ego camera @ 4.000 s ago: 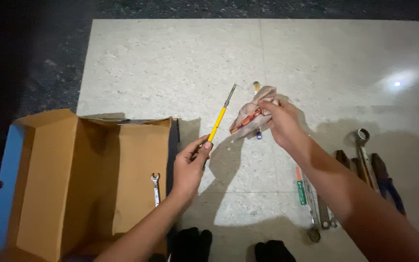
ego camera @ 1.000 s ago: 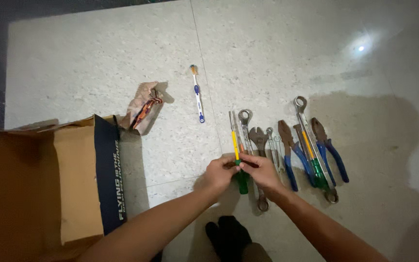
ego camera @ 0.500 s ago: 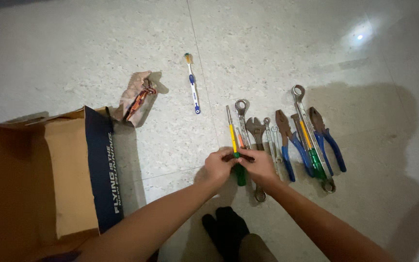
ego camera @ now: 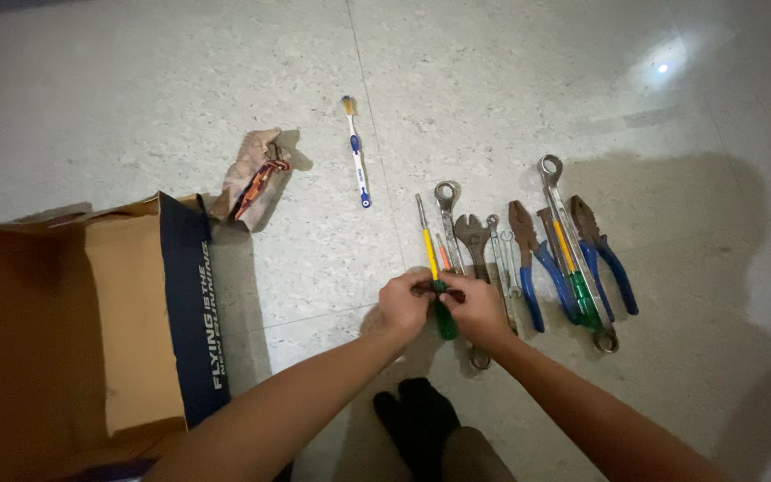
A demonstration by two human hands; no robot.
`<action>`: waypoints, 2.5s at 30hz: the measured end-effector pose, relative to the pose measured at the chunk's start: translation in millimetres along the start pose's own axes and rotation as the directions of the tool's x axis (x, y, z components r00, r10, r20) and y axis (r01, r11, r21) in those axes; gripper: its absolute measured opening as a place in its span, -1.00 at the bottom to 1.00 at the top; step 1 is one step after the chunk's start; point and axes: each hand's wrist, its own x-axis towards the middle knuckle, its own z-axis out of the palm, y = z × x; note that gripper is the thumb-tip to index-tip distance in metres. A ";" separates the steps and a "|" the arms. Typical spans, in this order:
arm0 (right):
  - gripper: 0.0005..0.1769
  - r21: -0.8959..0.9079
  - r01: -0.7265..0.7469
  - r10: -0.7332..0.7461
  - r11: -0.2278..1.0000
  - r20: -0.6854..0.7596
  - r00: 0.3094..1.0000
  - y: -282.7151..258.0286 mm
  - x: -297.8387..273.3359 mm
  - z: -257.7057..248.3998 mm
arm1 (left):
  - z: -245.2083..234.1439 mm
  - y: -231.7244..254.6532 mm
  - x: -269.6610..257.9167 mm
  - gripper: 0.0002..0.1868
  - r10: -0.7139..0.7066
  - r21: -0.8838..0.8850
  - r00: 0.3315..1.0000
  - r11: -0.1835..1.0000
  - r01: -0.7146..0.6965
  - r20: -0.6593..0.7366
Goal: The person cleans a green-handled screwdriver and a metal wrench using a toothbrush and a cloth. They scrub the screwdriver with the toothbrush, wipe it with the cloth, then repeat the process on the wrench, placing each cleaned tool on the floor.
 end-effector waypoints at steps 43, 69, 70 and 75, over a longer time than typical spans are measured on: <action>-0.03 -0.500 0.450 -0.415 0.740 0.187 0.890 -164.9 46.4 40.1 | -232.5 75.8 -3.5 -0.16 0.426 0.664 0.865 0.570 -0.485 0.266; -0.60 -0.037 0.602 -0.476 0.798 0.575 0.666 -323.9 55.0 228.2 | -431.7 -35.9 -80.9 -0.60 0.082 0.219 0.957 0.975 -0.021 -0.277; -0.62 -0.035 0.608 -0.467 0.793 0.605 0.645 -323.7 55.6 234.0 | -429.0 -43.4 -79.3 -0.66 0.065 0.256 0.958 0.967 0.010 -0.281; -0.71 -0.158 0.802 -0.506 0.576 0.702 0.502 -323.3 54.5 254.3 | -408.9 -72.9 -76.5 -0.70 -0.124 0.406 0.958 0.886 0.223 -0.257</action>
